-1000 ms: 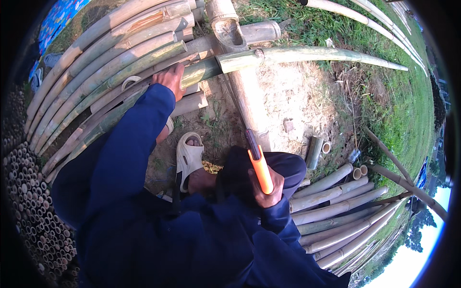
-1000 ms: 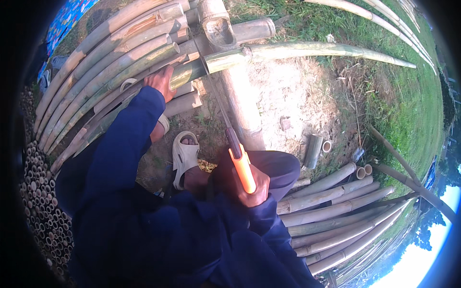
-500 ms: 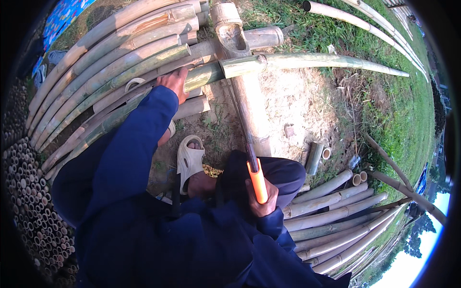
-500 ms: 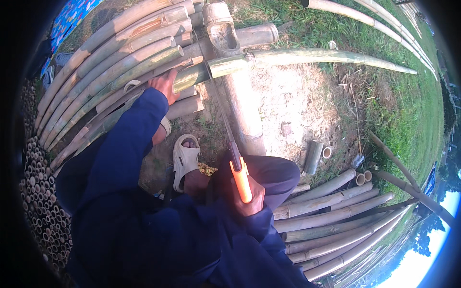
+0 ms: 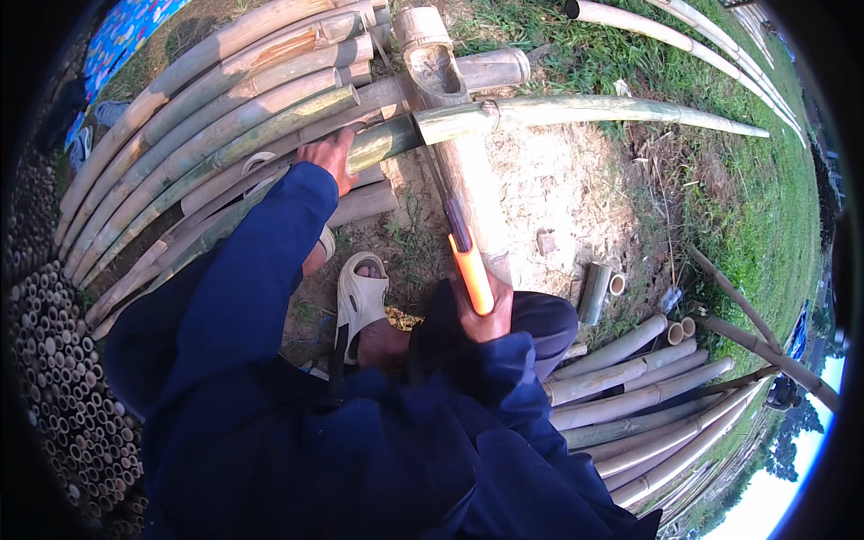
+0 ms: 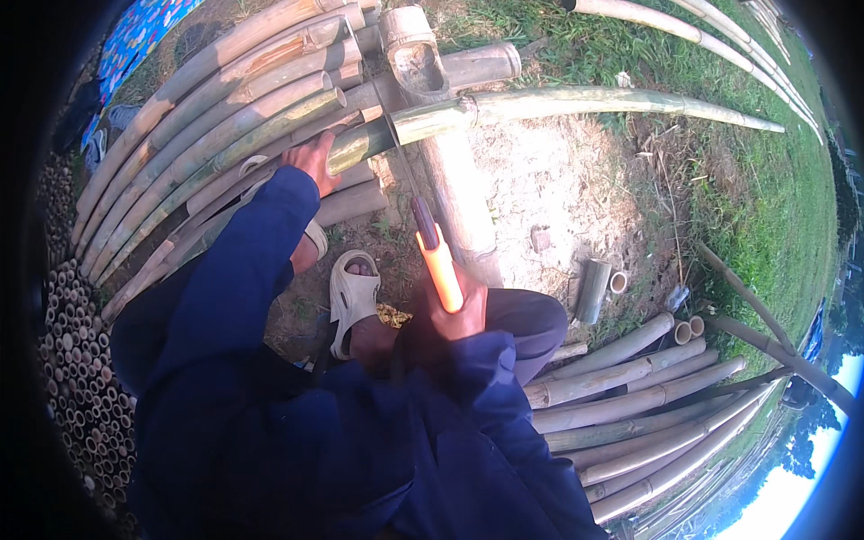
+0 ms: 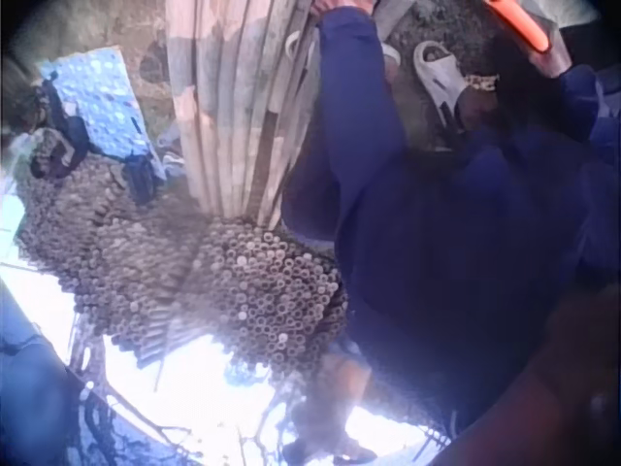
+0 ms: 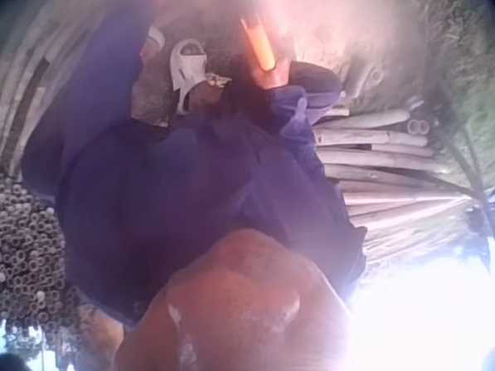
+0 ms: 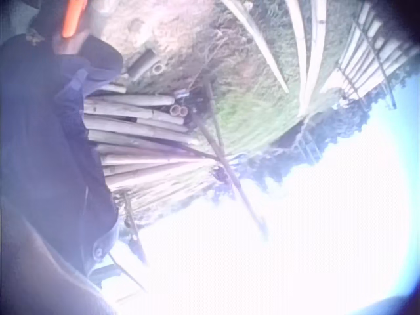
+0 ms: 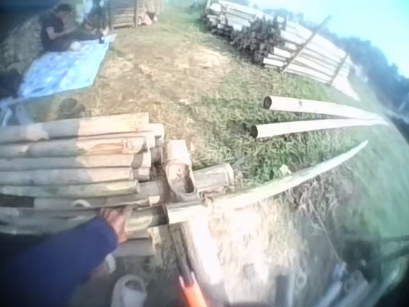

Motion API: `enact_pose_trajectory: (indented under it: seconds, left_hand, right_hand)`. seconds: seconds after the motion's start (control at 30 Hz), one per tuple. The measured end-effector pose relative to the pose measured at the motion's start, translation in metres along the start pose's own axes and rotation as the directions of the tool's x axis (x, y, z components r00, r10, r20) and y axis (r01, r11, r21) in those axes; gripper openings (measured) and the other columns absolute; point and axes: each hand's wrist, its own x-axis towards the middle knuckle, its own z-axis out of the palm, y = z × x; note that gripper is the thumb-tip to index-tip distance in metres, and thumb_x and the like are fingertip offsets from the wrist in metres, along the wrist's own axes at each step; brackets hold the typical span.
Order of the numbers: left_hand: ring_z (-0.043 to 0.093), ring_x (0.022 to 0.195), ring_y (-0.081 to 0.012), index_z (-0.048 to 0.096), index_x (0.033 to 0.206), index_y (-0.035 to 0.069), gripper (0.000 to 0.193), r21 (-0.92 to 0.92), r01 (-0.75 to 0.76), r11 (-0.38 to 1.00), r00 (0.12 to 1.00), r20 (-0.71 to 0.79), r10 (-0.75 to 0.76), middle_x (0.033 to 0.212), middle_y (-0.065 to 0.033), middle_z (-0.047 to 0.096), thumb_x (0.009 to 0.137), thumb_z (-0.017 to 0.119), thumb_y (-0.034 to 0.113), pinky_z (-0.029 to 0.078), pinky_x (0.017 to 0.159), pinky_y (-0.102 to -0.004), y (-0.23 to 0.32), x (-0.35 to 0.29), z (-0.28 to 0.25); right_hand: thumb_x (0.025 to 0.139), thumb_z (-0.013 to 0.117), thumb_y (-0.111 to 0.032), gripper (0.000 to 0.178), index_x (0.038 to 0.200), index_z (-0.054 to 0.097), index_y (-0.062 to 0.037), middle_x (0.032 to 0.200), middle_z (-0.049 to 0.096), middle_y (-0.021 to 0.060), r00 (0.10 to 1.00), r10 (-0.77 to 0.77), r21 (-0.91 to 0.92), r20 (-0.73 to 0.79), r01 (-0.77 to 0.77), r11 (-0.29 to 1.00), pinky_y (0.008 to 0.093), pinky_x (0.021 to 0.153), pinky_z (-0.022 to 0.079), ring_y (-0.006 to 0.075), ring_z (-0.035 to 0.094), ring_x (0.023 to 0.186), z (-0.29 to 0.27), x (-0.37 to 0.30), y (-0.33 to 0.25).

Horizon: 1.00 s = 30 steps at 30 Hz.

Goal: The person sits on the ground and uses a hand saw to cut bamboo poles. They repeatedly position a pole on a support, saw through it, and then move the cut piece aside.

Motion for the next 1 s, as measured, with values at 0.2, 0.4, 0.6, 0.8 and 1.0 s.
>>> enact_pose_trajectory:
  seconds: [0.2, 0.4, 0.6, 0.8, 1.0]
  left_hand:
    - [0.069, 0.097, -0.0470, 0.049, 0.136, 0.009, 0.072, 0.036, 0.028, 0.999, 1.000, 0.013, -0.029, 0.099, -0.0261, 0.073, 0.075, 0.081, 0.032, 0.051, 0.092, -0.0545, -0.006, 0.007, -0.006]
    - [0.069, 0.095, -0.0460, 0.051, 0.134, 0.008, 0.072, -0.013, 0.017, 1.000, 0.999, 0.028, -0.016, 0.095, -0.0242, 0.073, 0.073, 0.083, 0.029, 0.053, 0.090, -0.0534, -0.011, 0.012, -0.004]
    - [0.069, 0.100, -0.0453, 0.048, 0.147, 0.011, 0.085, 0.009, 0.056, 0.998, 0.997, 0.060, -0.057, 0.100, -0.0257, 0.073, 0.072, 0.083, 0.031, 0.051, 0.094, -0.0533, -0.010, 0.010, -0.008]
    - [0.070, 0.101, -0.0435, 0.052, 0.137, 0.007, 0.073, -0.020, 0.032, 0.999, 0.996, 0.079, -0.030, 0.102, -0.0246, 0.073, 0.075, 0.083, 0.029, 0.052, 0.094, -0.0503, -0.006, 0.016, -0.014]
    - [0.070, 0.102, -0.0436, 0.052, 0.139, 0.007, 0.075, -0.021, 0.015, 1.000, 0.998, 0.058, -0.014, 0.102, -0.0239, 0.073, 0.075, 0.083, 0.031, 0.052, 0.094, -0.0508, -0.016, 0.014, -0.007]
  right_hand:
    - [0.091, 0.071, -0.006, 0.014, 0.103, 0.069, 0.0001, 0.079, 0.068, 0.0151, 1.000, 0.001, 0.061, -0.022, 0.000, 0.998, 0.0354, 0.069, 0.054, 0.0229, 0.067, 0.071, 0.002, -0.027, 0.005]
    - [0.092, 0.070, -0.008, 0.011, 0.088, 0.063, 0.0007, 0.074, 0.064, 0.0146, 0.992, 0.116, -0.032, 0.051, -0.114, 0.993, 0.0377, 0.063, 0.050, 0.0234, 0.064, 0.064, 0.008, -0.005, 0.012]
    - [0.093, 0.074, -0.010, 0.012, 0.098, 0.069, 0.0003, 0.078, 0.067, 0.0054, 0.999, 0.007, -0.033, 0.048, -0.006, 0.999, 0.0326, 0.067, 0.050, 0.0129, 0.059, 0.070, -0.010, -0.040, 0.007]
    - [0.091, 0.071, -0.006, 0.009, 0.097, 0.066, -0.0001, 0.079, 0.068, 0.0128, 0.992, 0.102, 0.066, 0.072, -0.107, 0.992, 0.0356, 0.067, 0.052, 0.0237, 0.065, 0.068, 0.013, 0.015, 0.012]
    - [0.091, 0.071, -0.008, 0.014, 0.104, 0.069, -0.0017, 0.086, 0.071, 0.0143, 0.999, 0.037, 0.038, 0.029, -0.038, 0.999, 0.0366, 0.073, 0.055, 0.0277, 0.071, 0.077, -0.001, -0.029, 0.011]
